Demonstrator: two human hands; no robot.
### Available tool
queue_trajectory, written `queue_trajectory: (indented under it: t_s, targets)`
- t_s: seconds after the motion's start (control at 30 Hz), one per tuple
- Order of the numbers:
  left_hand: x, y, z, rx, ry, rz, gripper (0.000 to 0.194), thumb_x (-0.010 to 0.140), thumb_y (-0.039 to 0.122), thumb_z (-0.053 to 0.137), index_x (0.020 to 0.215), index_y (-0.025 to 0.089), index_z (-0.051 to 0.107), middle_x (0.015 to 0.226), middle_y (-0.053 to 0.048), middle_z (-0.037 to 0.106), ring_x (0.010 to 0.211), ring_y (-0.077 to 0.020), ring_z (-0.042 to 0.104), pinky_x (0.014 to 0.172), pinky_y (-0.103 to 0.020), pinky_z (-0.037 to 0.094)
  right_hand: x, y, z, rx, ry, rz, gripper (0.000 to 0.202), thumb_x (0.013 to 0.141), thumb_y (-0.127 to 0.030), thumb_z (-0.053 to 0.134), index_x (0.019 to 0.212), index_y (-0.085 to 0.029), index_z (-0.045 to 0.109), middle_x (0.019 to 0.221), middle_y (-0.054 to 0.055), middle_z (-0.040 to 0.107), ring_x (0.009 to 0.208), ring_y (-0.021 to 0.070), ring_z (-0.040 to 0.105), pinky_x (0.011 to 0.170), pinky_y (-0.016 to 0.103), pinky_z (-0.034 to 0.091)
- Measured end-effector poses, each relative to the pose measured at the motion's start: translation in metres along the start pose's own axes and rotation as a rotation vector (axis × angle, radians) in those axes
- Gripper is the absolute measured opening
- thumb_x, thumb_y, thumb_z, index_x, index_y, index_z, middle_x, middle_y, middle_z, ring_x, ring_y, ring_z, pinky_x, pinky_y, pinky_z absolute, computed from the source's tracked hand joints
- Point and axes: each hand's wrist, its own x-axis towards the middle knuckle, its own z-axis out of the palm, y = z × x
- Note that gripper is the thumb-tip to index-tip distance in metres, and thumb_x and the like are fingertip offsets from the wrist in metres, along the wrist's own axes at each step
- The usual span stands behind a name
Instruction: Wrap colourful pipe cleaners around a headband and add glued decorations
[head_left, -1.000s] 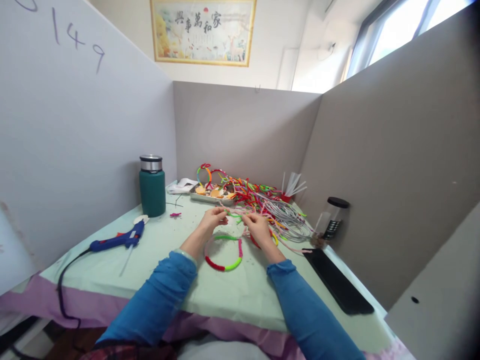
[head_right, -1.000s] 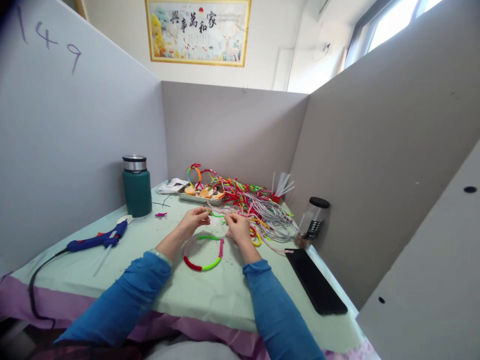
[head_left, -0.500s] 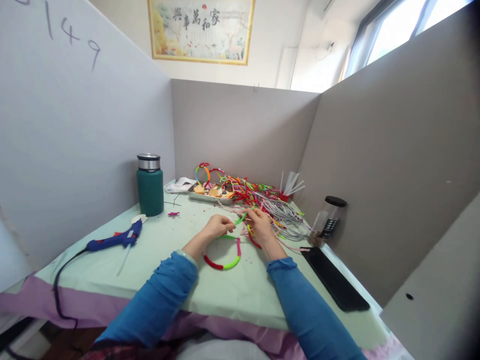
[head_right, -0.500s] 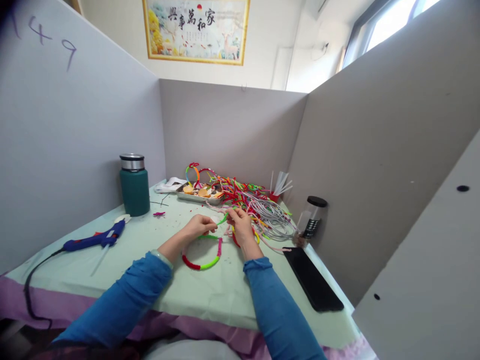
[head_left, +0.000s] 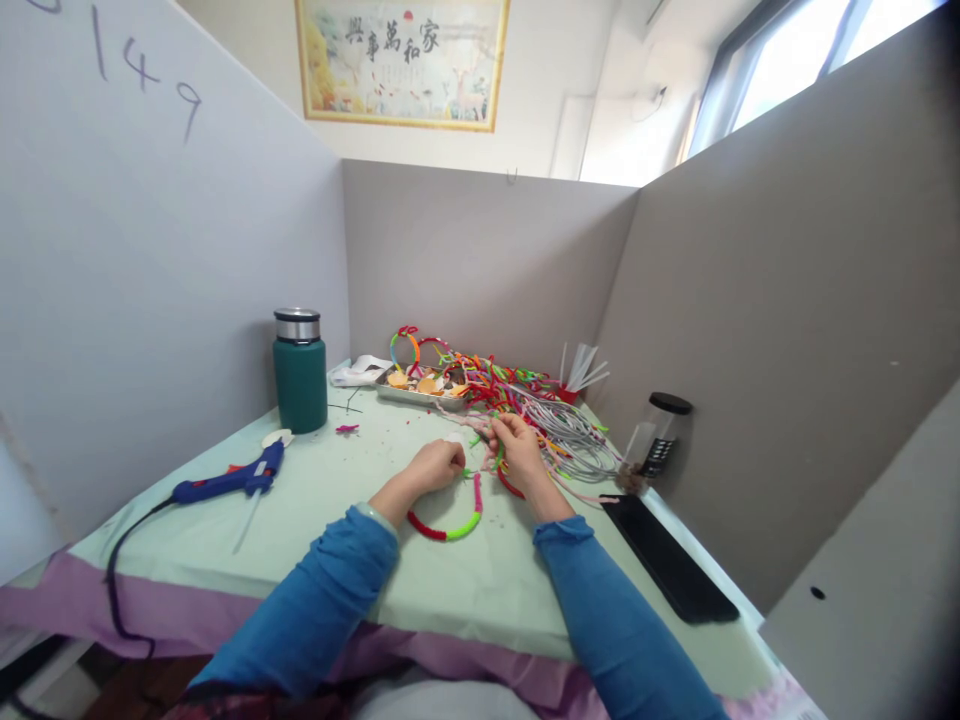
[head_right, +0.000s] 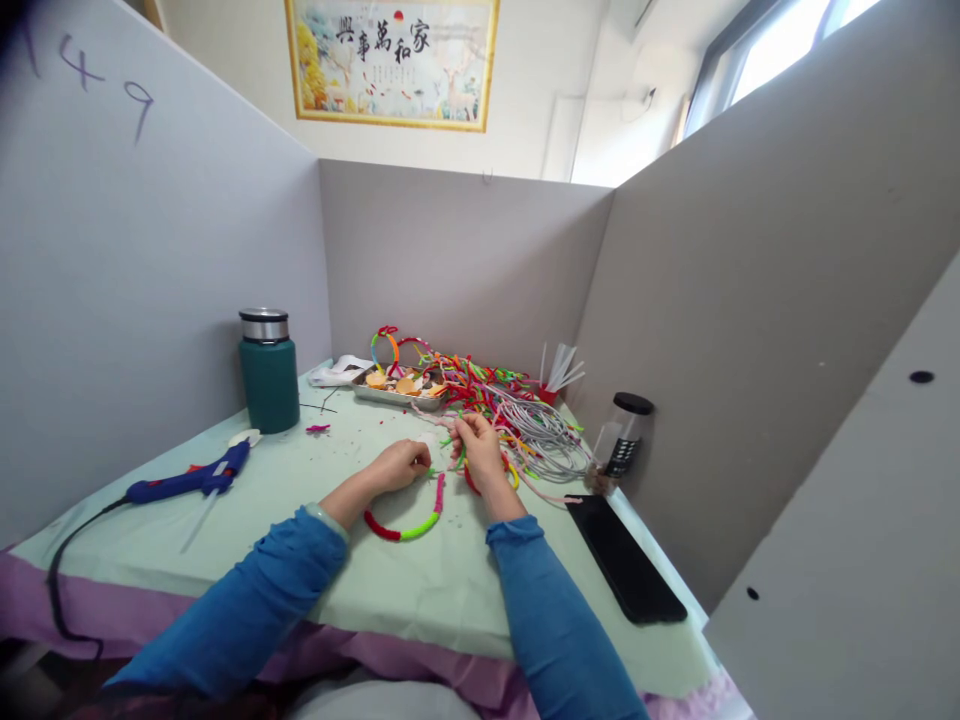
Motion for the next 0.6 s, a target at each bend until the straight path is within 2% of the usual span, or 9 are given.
queue_trajectory:
  t_s: [0.1, 0.23, 0.33, 0.47, 0.6]
  targets:
    - [0.002, -0.001, -0.002, -0.047, 0.051, -0.02, 0.015, 0.065, 0.011, 0.058, 0.07, 0.02, 0.069, 0.071, -0.005, 0.064, 0.066, -0.0188, 0.055, 0.064, -0.026, 0.038, -0.003, -0.002, -0.002, -0.025, -0.059, 0.035, 0.025, 0.07, -0.04, 0.061, 0.079, -0.019, 0.051, 0.061, -0.005, 0.054, 0.042, 0.0066, 0.042, 0.037, 0.019, 0.035]
    - [0.005, -0.002, -0.007, -0.027, 0.118, -0.031, 0.015, 0.07, 0.014, 0.055, 0.069, 0.018, 0.069, 0.072, -0.007, 0.064, 0.07, -0.02, 0.055, 0.068, -0.027, 0.039, -0.01, -0.005, 0.0, -0.177, -0.229, 0.02, 0.021, 0.074, -0.037, 0.057, 0.079, -0.017, 0.054, 0.071, 0.0, 0.064, 0.043, 0.007, 0.047, 0.038, 0.018, 0.034]
    - [0.005, 0.003, -0.013, 0.037, 0.131, -0.093, 0.019, 0.075, 0.016, 0.052, 0.077, 0.017, 0.07, 0.081, -0.008, 0.066, 0.078, -0.0205, 0.057, 0.072, -0.028, 0.04, -0.013, -0.001, 0.003, -0.316, -0.318, -0.008, 0.013, 0.074, -0.03, 0.055, 0.073, -0.017, 0.054, 0.07, 0.001, 0.065, 0.047, 0.0082, 0.052, 0.042, 0.018, 0.037]
    - [0.002, 0.01, -0.019, 0.105, 0.055, -0.191, 0.021, 0.077, 0.021, 0.053, 0.091, 0.019, 0.069, 0.092, -0.006, 0.069, 0.084, -0.019, 0.059, 0.071, -0.026, 0.04, -0.013, 0.006, 0.004, -0.44, -0.311, -0.015, 0.007, 0.073, -0.023, 0.052, 0.069, -0.017, 0.054, 0.068, 0.001, 0.066, 0.047, 0.0089, 0.053, 0.046, 0.02, 0.04]
    - [0.0, 0.009, -0.02, 0.104, 0.056, -0.186, 0.019, 0.075, 0.024, 0.057, 0.089, 0.02, 0.069, 0.089, -0.005, 0.07, 0.078, -0.0174, 0.06, 0.065, -0.025, 0.038, -0.012, 0.005, 0.003, -0.399, -0.316, -0.015, 0.01, 0.074, -0.027, 0.055, 0.07, -0.017, 0.055, 0.069, 0.001, 0.067, 0.047, 0.0089, 0.053, 0.046, 0.02, 0.04]
